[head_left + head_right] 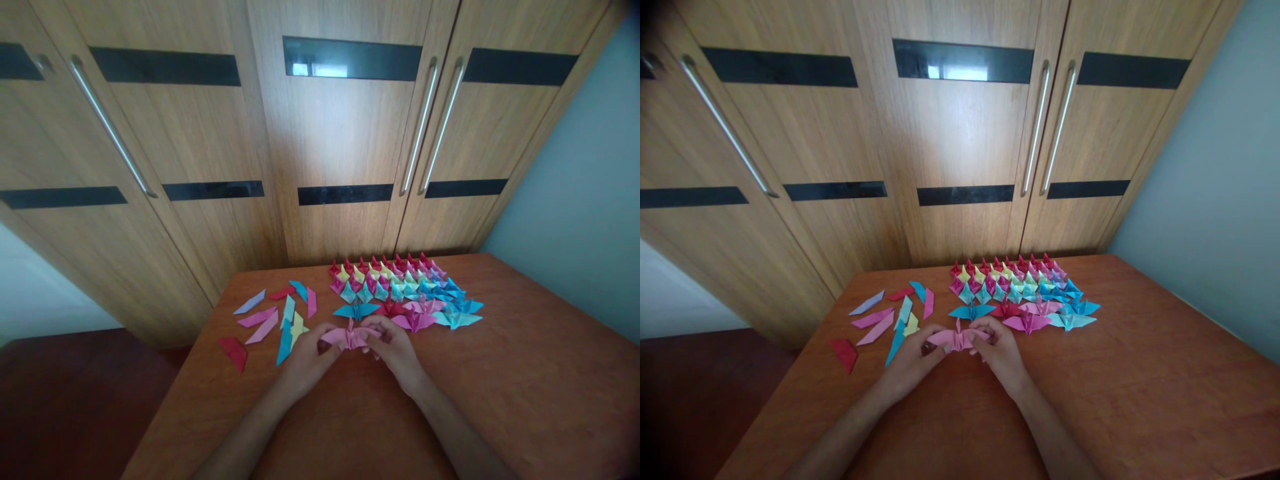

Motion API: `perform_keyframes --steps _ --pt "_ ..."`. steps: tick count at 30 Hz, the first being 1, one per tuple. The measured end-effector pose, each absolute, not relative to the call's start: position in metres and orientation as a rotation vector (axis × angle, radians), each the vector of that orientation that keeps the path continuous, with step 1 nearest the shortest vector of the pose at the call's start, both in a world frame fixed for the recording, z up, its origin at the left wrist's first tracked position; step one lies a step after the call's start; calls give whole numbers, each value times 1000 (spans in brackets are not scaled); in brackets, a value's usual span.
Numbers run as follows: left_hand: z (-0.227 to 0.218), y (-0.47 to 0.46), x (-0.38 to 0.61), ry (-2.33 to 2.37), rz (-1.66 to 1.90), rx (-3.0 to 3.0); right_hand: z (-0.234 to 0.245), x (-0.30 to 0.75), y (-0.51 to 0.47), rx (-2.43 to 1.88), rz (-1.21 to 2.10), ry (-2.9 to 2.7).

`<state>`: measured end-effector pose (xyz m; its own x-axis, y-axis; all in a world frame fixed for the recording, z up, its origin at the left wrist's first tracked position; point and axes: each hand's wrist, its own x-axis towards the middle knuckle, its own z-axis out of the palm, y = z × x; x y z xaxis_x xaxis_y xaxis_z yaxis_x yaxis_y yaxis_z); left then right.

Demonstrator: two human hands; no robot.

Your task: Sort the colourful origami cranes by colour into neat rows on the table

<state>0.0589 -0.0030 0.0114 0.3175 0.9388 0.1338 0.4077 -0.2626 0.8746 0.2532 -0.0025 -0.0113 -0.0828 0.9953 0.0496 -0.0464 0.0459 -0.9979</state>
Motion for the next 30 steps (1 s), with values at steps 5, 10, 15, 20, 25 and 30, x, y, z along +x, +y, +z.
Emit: perform_keyframes --steps 5,10,15,20,25,30 --pt "3 3 56 1084 831 1688 -9 252 -3 -1073 1269 -1275" --pt "7 4 56 1103 840 1668 -8 253 -5 -1084 1265 -1421" --pt "12 6 52 1168 867 1671 -7 254 -7 -1095 1261 -1474" --pt "16 6 50 1226 866 1751 1 253 -9 -1118 1190 -1527" --pt "18 1 53 1221 707 1845 3 252 -10 -1107 1177 -1562" --pt "13 2 53 1196 712 1825 -2 253 -10 -1079 1204 -1592"
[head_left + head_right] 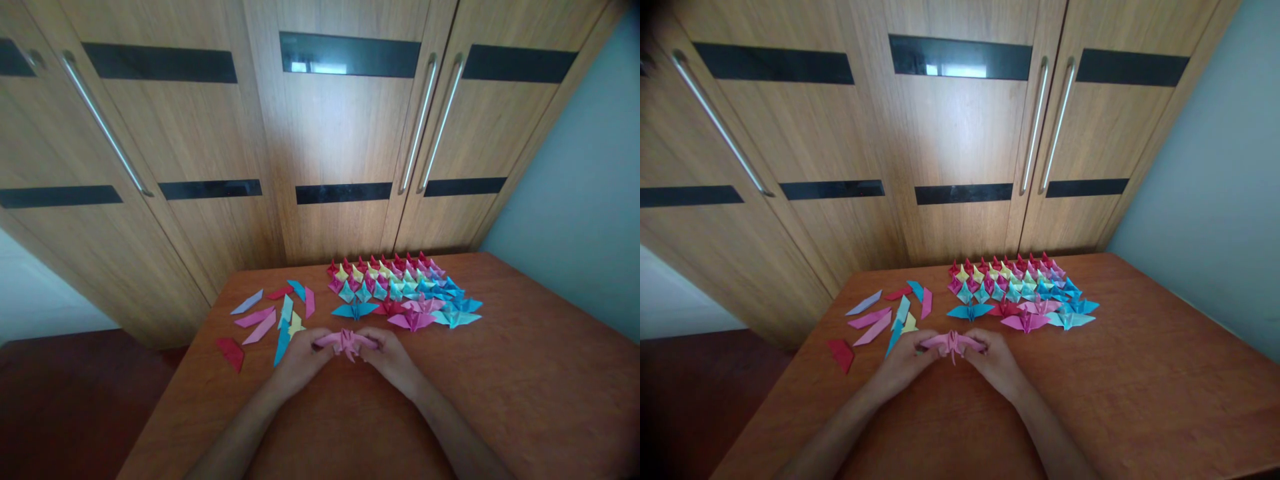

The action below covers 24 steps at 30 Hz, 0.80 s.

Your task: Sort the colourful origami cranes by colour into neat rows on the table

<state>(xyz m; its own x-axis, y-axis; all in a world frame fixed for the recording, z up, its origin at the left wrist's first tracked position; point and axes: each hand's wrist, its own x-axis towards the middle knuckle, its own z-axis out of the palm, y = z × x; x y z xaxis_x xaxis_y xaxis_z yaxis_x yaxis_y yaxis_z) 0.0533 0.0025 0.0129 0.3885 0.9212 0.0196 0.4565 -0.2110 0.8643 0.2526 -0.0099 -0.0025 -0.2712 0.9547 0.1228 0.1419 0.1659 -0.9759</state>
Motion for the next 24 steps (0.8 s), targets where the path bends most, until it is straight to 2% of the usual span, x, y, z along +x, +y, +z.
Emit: perform_keyframes --steps 4,12,24 --pt "13 2 54 1075 766 1632 -4 255 -11 -1036 1391 -1509" --pt "13 -6 55 766 858 1068 -6 261 -12 -799 1784 -960" --pt "13 -1 49 667 913 858 -9 265 -9 -719 1819 -741"
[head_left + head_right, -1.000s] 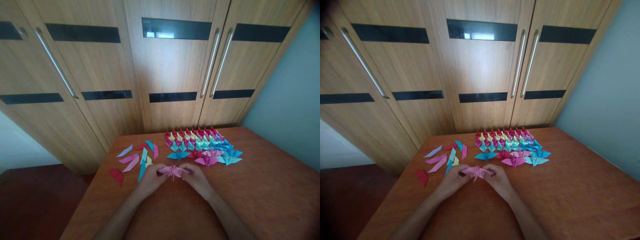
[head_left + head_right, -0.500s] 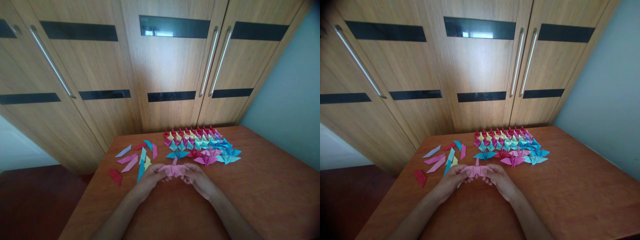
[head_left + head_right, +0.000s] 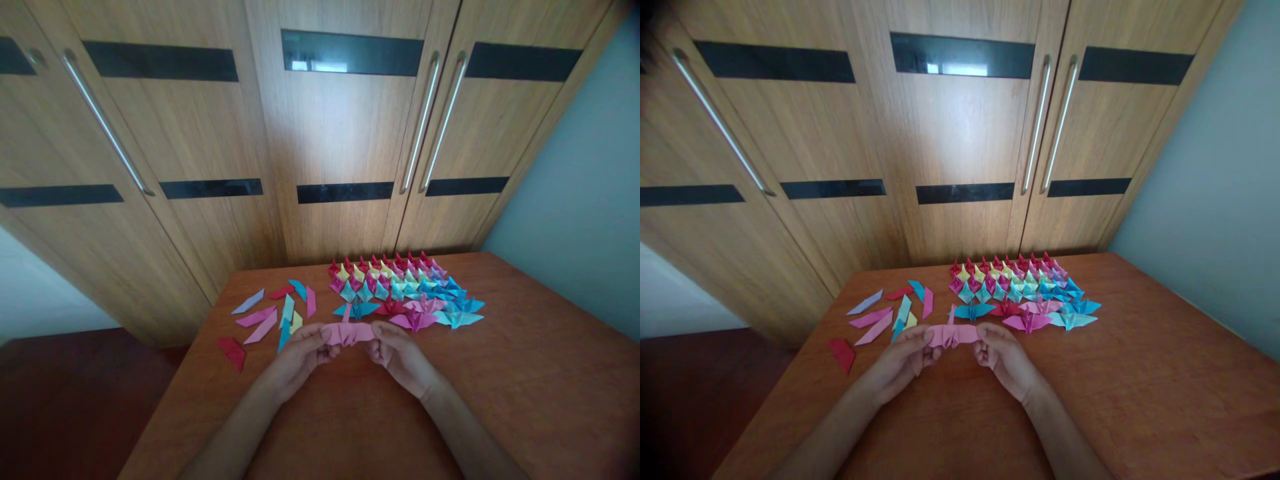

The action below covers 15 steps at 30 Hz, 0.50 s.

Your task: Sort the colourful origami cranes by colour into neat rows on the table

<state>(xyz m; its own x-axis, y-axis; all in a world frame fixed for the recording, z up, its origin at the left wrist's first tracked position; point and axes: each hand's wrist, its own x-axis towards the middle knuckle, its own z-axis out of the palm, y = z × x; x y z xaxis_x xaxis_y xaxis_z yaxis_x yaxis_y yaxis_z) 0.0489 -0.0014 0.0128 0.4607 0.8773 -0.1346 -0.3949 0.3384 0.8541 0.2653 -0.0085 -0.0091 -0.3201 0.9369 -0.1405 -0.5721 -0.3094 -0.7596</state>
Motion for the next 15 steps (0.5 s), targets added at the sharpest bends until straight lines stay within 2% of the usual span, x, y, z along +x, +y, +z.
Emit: perform_keyframes --steps 8,15 --pt "14 3 44 842 954 951 -8 269 -4 -883 1614 -846" --pt "14 5 50 1113 961 1261 -9 266 -7 -1238 705 -1360"
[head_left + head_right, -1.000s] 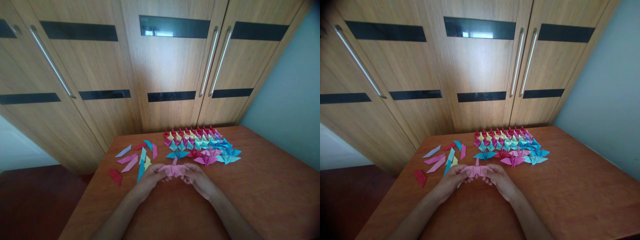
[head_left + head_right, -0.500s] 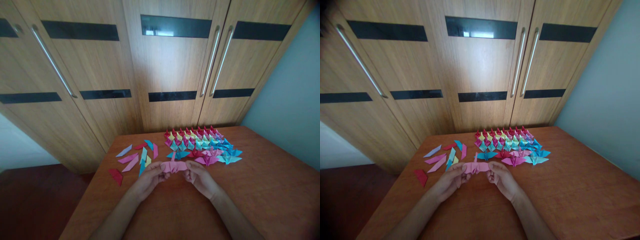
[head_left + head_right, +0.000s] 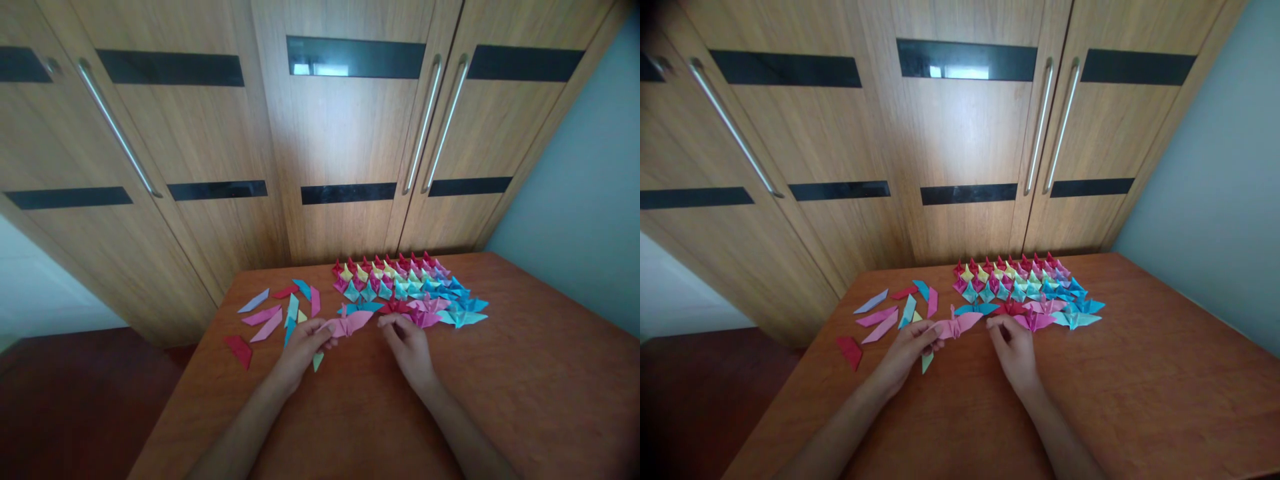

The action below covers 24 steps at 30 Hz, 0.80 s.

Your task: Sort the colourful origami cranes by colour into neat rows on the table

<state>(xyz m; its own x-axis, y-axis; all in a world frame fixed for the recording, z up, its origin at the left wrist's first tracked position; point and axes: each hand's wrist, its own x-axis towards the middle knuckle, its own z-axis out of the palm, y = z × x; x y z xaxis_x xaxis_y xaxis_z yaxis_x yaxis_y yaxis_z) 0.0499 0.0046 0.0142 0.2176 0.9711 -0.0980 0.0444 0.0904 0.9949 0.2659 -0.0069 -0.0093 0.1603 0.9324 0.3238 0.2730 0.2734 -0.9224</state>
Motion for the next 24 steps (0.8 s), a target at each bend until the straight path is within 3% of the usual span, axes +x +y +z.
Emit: perform_keyframes --steps 10,24 --pt "-2 4 56 1089 845 1611 -13 246 -24 -1319 432 -1894" --pt "5 5 51 1250 886 1782 -18 260 -17 -1787 -8 -1868"
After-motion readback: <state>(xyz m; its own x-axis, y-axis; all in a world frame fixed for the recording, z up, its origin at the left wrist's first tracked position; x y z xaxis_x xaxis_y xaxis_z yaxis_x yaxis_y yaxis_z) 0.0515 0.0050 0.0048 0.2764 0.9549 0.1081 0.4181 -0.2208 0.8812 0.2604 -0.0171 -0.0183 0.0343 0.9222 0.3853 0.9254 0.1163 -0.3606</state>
